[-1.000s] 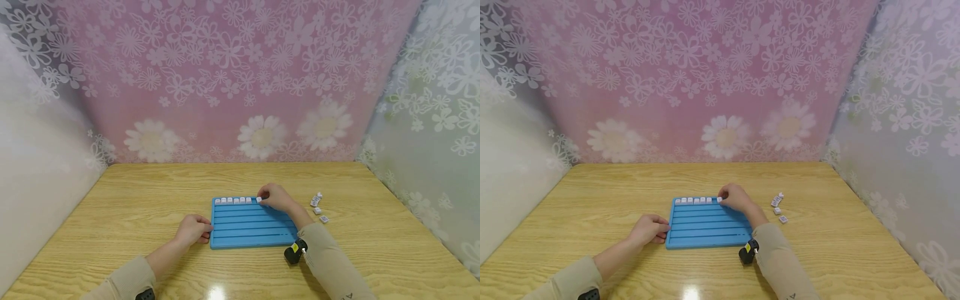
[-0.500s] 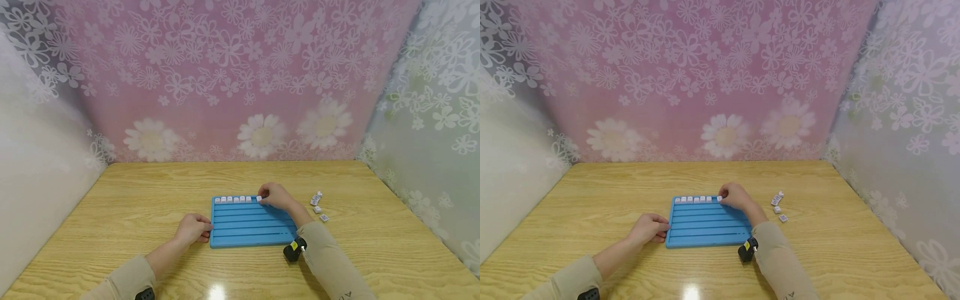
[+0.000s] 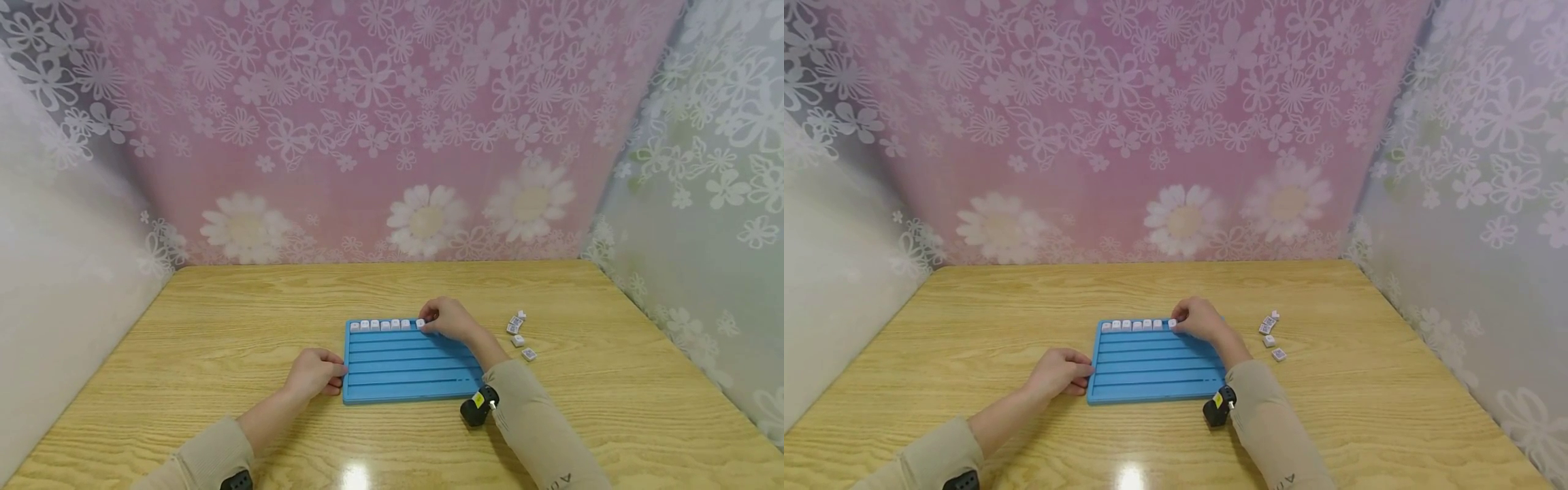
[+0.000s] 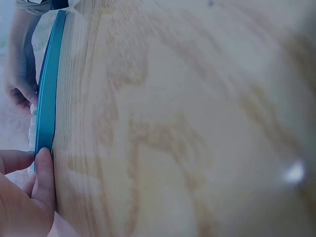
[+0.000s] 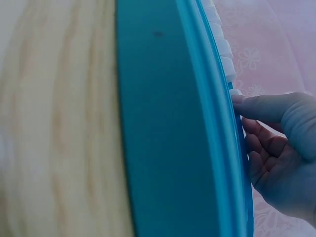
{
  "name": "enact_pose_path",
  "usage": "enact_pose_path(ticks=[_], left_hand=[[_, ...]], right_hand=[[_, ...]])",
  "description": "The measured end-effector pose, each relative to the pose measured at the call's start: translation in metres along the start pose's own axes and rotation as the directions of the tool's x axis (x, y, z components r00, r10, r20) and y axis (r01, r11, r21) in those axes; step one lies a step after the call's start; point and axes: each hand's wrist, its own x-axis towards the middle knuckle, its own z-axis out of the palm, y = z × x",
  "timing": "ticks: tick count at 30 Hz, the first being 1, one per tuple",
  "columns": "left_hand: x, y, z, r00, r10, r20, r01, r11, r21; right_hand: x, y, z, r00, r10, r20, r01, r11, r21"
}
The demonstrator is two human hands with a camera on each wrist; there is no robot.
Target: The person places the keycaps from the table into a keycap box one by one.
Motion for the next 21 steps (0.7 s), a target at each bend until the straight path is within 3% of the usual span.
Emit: enact_pose_path(ticks=[21], left_hand=[[0.0011, -0.0006, -0.0004, 1.000, 0.003, -0.002, -0.003, 1.000, -0.013]], right_hand=[[0.0018, 0.0005, 0.0017, 1.000, 0.010, -0.006, -0.010, 1.000, -0.009]])
